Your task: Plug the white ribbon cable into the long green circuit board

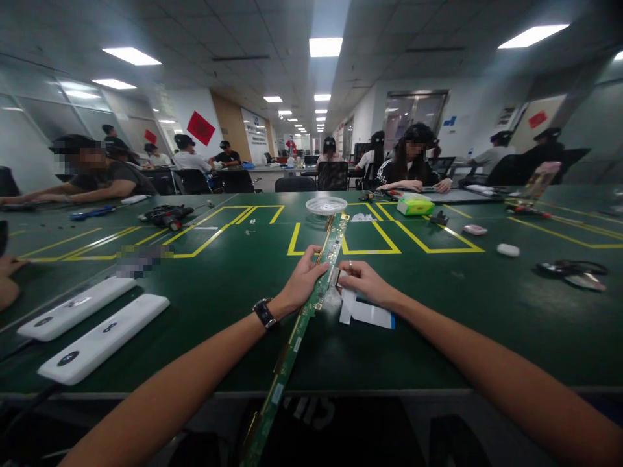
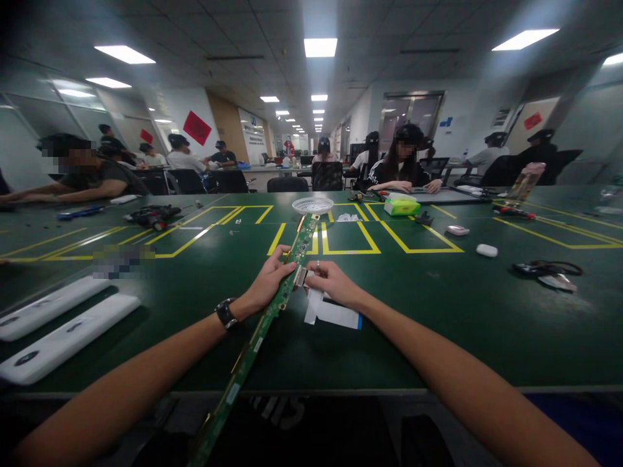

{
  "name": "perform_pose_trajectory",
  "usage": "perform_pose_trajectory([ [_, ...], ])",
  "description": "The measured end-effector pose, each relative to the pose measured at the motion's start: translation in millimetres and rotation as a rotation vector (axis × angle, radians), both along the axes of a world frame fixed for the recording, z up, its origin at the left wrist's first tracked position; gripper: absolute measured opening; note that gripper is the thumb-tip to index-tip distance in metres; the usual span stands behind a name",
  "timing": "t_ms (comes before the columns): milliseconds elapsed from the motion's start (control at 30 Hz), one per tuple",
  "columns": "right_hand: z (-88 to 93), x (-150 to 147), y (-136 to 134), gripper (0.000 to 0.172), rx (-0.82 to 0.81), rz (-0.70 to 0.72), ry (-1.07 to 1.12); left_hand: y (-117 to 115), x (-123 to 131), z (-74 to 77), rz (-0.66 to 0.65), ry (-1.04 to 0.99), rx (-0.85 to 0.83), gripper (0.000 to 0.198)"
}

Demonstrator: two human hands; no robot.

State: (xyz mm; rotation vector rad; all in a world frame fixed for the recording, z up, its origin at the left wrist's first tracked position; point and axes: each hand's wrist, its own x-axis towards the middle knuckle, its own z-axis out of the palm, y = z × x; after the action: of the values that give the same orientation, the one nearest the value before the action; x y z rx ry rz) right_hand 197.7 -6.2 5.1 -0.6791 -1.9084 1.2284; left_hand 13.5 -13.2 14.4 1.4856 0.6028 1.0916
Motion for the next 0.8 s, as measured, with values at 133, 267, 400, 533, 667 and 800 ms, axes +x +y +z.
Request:
perform_pose_trajectory([
  [133,-0.8,-1.2,-1.6,0.018,-0.018,-0.004,0.01,-1.4,0.4,1.0,0.015,0.004,0.015,0.029],
  [267,-1.4,-2.8,-3.6,0.019,-0.045,-0.025,0.0,-1.6,0.6,1.1,0.038,0.015,0.009,0.031],
  [400,-2.0,-3.8,-4.0,0.02,-0.052,-0.046,0.021,-2.4,1.2,1.1,0.039,0.017,0.004,0.029],
  [533,-2.9,-3.7,-3.3,0.02,-0.053,-0.034,0.04,-3.8,2.1,1.5,0.043,0.02,0.01,0.028],
  [667,-3.4,-3.4,-3.5,0.019,-0.049,-0.015,0.016,-3.5,2.0,0.4,0.075,0.032,0.014,0.027],
  [800,-2.5,-4.5,-4.7,0.021,-0.041,-0.031,-0.008,-3.3,0.8,-1.6,0.083,0.061,0.029,0.027],
])
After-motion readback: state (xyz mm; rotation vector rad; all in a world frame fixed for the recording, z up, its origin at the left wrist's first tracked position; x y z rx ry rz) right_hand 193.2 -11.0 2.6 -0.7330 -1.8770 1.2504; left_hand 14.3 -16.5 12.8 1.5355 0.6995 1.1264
